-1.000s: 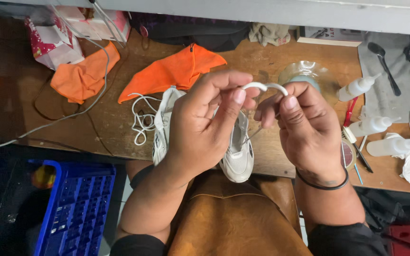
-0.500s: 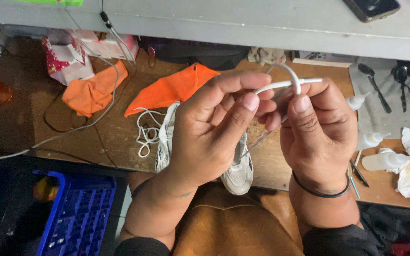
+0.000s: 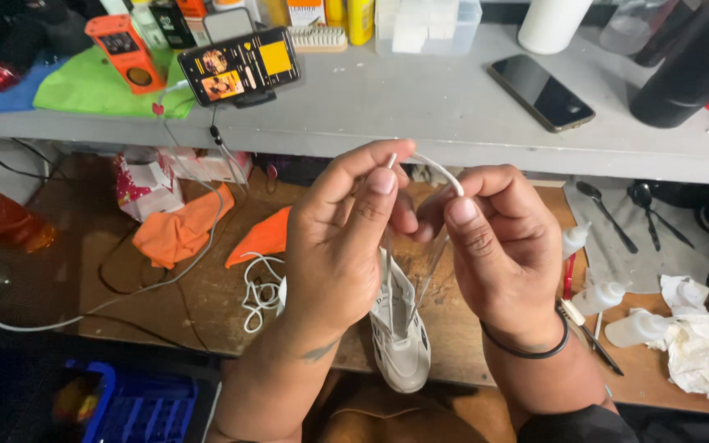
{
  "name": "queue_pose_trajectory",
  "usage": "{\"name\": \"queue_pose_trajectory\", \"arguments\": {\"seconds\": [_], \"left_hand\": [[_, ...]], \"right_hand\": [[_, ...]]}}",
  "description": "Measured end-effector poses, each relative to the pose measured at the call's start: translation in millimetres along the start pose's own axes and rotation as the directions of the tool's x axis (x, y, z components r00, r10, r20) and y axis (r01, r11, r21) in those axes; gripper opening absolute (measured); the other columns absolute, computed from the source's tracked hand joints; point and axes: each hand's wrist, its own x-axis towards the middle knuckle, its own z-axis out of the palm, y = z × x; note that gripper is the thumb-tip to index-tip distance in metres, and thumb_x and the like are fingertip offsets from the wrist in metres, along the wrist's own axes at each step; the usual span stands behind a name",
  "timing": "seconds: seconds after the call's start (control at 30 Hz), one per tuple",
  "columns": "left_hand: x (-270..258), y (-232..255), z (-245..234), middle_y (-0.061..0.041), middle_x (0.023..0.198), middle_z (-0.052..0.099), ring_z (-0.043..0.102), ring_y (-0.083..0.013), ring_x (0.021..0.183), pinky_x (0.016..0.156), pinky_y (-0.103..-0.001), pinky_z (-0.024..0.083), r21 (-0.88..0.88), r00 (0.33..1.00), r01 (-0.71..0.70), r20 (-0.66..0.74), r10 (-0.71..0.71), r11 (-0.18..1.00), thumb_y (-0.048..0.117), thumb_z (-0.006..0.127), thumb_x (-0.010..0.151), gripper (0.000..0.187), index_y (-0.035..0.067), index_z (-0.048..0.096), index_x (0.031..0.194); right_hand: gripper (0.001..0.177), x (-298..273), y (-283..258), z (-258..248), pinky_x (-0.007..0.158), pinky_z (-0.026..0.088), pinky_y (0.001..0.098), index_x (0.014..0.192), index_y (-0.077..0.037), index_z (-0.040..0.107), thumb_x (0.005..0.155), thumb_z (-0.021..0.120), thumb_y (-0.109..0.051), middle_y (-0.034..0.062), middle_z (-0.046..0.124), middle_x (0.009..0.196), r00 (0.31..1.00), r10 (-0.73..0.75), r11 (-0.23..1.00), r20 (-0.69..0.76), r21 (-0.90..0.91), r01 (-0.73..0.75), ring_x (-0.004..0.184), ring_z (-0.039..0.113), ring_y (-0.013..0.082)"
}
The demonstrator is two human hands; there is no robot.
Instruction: The person laces a pair of white sneakers by hand. They thread the laces through the eyelets, pull them tight, and tie a knot at the top.
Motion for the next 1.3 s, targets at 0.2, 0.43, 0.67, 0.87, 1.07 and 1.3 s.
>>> {"name": "queue_pose_trajectory", "arguments": {"seconds": [0.2, 0.43, 0.67, 0.87, 1.07, 1.3], "left_hand": [[7, 1, 3, -0.005, 0.084, 0.065, 0.057, -0.0085, 0.064, 0.06, -0.021, 0.047, -0.092, 0.999, -0.043, -0.001, 0.044, 0.995, 0.019, 0.062, 0.094, 0.022, 0.003, 0.065, 0.108], [0, 3, -14, -0.01, 0.111, 0.063, 0.057, -0.0108, 0.099, 0.088, -0.024, 0.048, 0.147, 0.982, -0.121, 0.163, 0.096, 0.982, 0.026, 0.052, 0.098, 0.032, 0.004, 0.057, 0.121], [-55, -100, -86, -0.01, 0.083, 0.065, 0.065, -0.0286, 0.071, 0.059, -0.037, 0.052, 0.736, 0.946, -0.159, 0.305, -0.112, 0.658, 0.014, 0.061, 0.092, 0.016, 0.009, 0.064, 0.106], [-132, -167, -105, -0.012, 0.105, 0.053, 0.055, -0.0367, 0.093, 0.074, -0.045, 0.05, 0.746, 0.666, -0.33, 0.619, -0.417, 0.579, -0.005, 0.054, 0.083, 0.038, 0.012, 0.064, 0.115], [-134, -198, -101, -0.003, 0.087, 0.041, 0.048, -0.0267, 0.075, 0.057, -0.038, 0.037, 0.73, 0.739, -0.614, 0.665, -0.105, 0.301, 0.01, 0.053, 0.087, 0.013, 0.016, 0.055, 0.076], [-104, -182, -99, 0.002, 0.082, 0.057, 0.057, -0.0184, 0.07, 0.063, -0.029, 0.049, 0.637, 0.905, -0.369, 0.413, 0.105, 0.676, 0.024, 0.055, 0.094, 0.013, 0.017, 0.065, 0.09]], "right_hand": [[0.01, 7, -10, 4, 0.074, 0.055, 0.0286, 0.1, 0.0, 0.05, 0.097, 0.053, -0.009, 0.0157, 0.063, 0.082, 0.999, -0.041, 0.999, 0.009, -0.02, 0.041, 0.074, 0.064, 0.0217], [0.009, 0, -9, -5, 0.077, 0.054, 0.0259, 0.096, 0.0, 0.056, 0.095, 0.056, -0.009, 0.0118, 0.065, 0.083, 0.998, -0.006, 0.986, 0.059, -0.169, 0.016, 0.077, 0.065, 0.0168], [0.001, -42, 73, -62, 0.062, 0.049, 0.0302, 0.086, 0.001, 0.069, 0.085, 0.068, 0.002, 0.0113, 0.063, 0.069, 0.954, 0.232, 0.882, 0.188, -0.455, -0.125, 0.062, 0.057, 0.0163], [0.01, -97, 136, -95, 0.055, 0.047, 0.0326, 0.088, -0.001, 0.072, 0.078, 0.071, -0.003, 0.0145, 0.064, 0.076, 0.859, 0.487, 0.697, 0.159, -0.663, -0.273, 0.06, 0.058, 0.0225], [0.014, -117, 151, -101, 0.053, 0.049, 0.0389, 0.092, -0.002, 0.072, 0.079, 0.071, -0.004, 0.0177, 0.067, 0.078, 0.823, 0.553, 0.624, 0.132, -0.72, -0.304, 0.061, 0.064, 0.0308], [0.008, -131, 157, -118, 0.051, 0.049, 0.0283, 0.09, -0.006, 0.071, 0.083, 0.068, -0.003, 0.008, 0.065, 0.068, 0.874, 0.487, 0.676, 0.001, -0.634, -0.376, 0.055, 0.061, 0.018]]}}
